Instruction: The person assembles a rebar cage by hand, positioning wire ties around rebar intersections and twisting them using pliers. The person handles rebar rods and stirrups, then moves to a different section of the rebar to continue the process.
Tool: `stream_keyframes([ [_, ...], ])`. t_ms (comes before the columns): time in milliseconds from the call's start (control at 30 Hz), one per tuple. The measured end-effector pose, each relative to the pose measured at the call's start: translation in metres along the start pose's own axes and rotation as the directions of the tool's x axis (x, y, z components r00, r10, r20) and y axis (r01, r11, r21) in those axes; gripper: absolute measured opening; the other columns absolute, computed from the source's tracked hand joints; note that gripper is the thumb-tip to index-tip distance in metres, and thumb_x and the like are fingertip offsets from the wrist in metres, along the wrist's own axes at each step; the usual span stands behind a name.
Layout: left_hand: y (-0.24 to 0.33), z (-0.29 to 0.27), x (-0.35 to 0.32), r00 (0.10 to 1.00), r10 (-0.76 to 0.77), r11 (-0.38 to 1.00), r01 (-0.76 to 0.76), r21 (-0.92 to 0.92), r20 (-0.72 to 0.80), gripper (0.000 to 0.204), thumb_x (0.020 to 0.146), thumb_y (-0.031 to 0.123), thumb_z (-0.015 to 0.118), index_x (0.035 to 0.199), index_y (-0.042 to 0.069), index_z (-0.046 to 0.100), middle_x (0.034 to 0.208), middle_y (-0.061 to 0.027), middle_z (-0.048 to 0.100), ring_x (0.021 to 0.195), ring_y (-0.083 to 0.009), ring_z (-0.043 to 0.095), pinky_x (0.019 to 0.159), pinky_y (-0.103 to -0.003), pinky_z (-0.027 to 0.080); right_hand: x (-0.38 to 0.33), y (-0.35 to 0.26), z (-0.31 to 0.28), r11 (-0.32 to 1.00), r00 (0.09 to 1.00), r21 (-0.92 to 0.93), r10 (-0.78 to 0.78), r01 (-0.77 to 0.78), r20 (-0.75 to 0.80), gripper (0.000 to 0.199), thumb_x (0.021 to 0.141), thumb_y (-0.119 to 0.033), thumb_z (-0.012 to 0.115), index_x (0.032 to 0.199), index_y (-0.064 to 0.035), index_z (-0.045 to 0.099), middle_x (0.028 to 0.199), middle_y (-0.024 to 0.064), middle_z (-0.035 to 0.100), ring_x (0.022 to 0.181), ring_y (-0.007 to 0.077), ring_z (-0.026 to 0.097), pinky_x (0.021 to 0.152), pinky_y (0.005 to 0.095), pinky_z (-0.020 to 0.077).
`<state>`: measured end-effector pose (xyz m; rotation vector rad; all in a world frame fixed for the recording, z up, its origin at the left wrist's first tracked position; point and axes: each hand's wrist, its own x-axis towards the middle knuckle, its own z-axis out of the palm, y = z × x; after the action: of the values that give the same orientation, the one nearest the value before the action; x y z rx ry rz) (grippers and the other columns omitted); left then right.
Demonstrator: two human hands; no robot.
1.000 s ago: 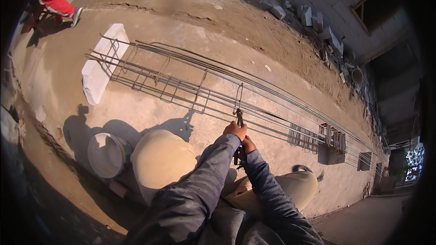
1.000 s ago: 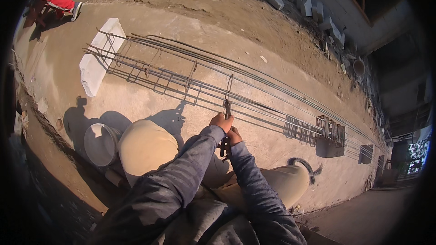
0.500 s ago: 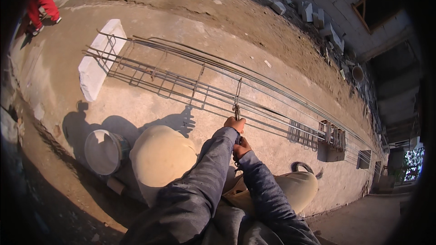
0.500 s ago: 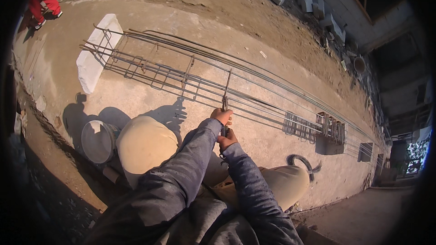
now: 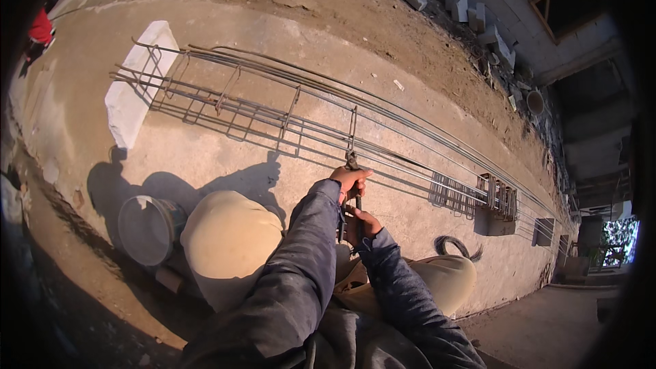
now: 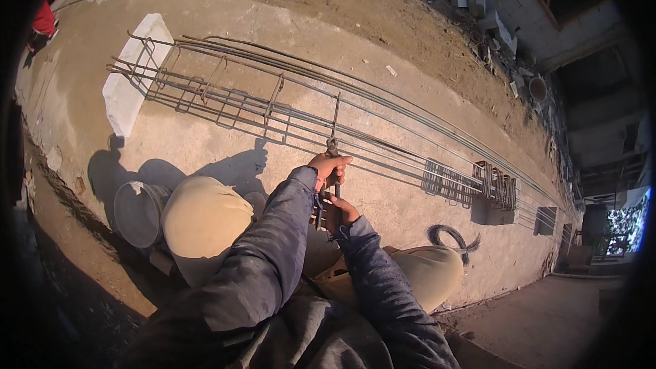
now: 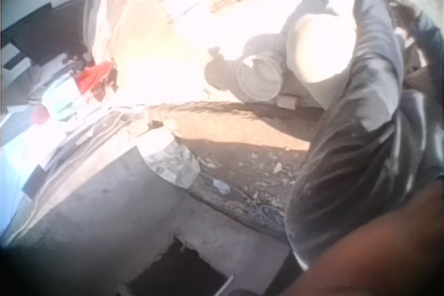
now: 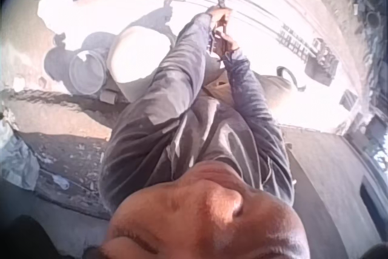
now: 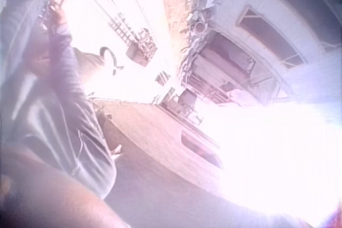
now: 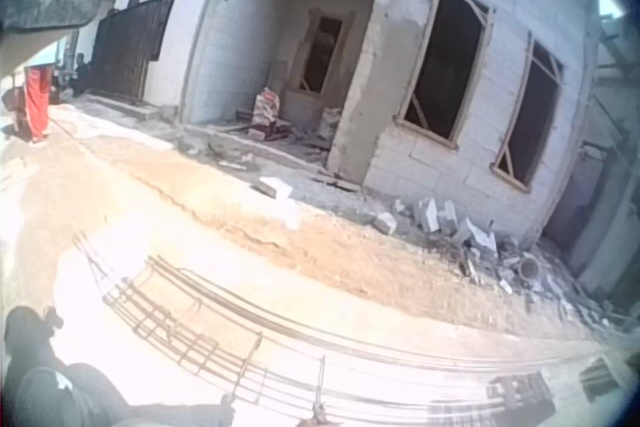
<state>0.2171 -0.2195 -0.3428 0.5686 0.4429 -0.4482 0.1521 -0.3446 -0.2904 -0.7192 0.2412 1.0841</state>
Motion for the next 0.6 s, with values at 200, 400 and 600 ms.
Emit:
stream_keyframes([
  [200, 0.0, 0.005, -0.009, 0.998, 0.042, 0.996, -0.046, -0.079, -0.044, 0.02, 0.075, 0.018, 0.071, 0.08, 0.004, 0.057, 0.06, -0.0036, 0.052, 0.05, -0.0139, 0.054, 0.046, -0.031, 0.048, 0.002, 0.006, -0.016, 0.957, 0.982, 0.219, 0.188, -0.191, 0.037, 0.012, 0.081, -0.021, 0.051, 0.086, -0.0124, 0.044, 0.068, 0.0024, 0.039, 0.056, 0.014, 0.035, 0.054, 0.0295, 0.0296],
  [400, -0.014, 0.009, -0.004, 0.93, 0.157, 0.987, -0.137, 0.085, -0.332, 0.028, 0.072, 0.026, 0.07, 0.077, 0.002, 0.058, 0.061, -0.008, 0.057, 0.044, -0.0165, 0.055, 0.042, -0.03, 0.048, 0.006, 0.0, -0.014, 0.958, 0.889, -0.161, 0.149, -0.239, -0.434, 0.007, 0.077, -0.013, 0.05, 0.075, -0.0085, 0.045, 0.06, 0.0024, 0.041, 0.048, 0.0154, 0.039, 0.045, 0.0315, 0.0312],
  [600, -0.007, 0.024, 0.015, 0.845, 0.168, 0.882, 0.101, 0.46, -0.508, 0.028, 0.074, 0.025, 0.064, 0.075, -0.002, 0.058, 0.068, -0.0128, 0.061, 0.051, -0.0188, 0.06, 0.042, -0.031, 0.049, 0.016, 0.006, -0.024, 0.177, 0.742, -0.864, -0.45, -0.472, -0.497, 0.024, 0.073, -0.02, 0.06, 0.083, -0.0001, 0.051, 0.076, 0.02, 0.059, 0.069, 0.0349, 0.059, 0.059, 0.042, 0.0468],
])
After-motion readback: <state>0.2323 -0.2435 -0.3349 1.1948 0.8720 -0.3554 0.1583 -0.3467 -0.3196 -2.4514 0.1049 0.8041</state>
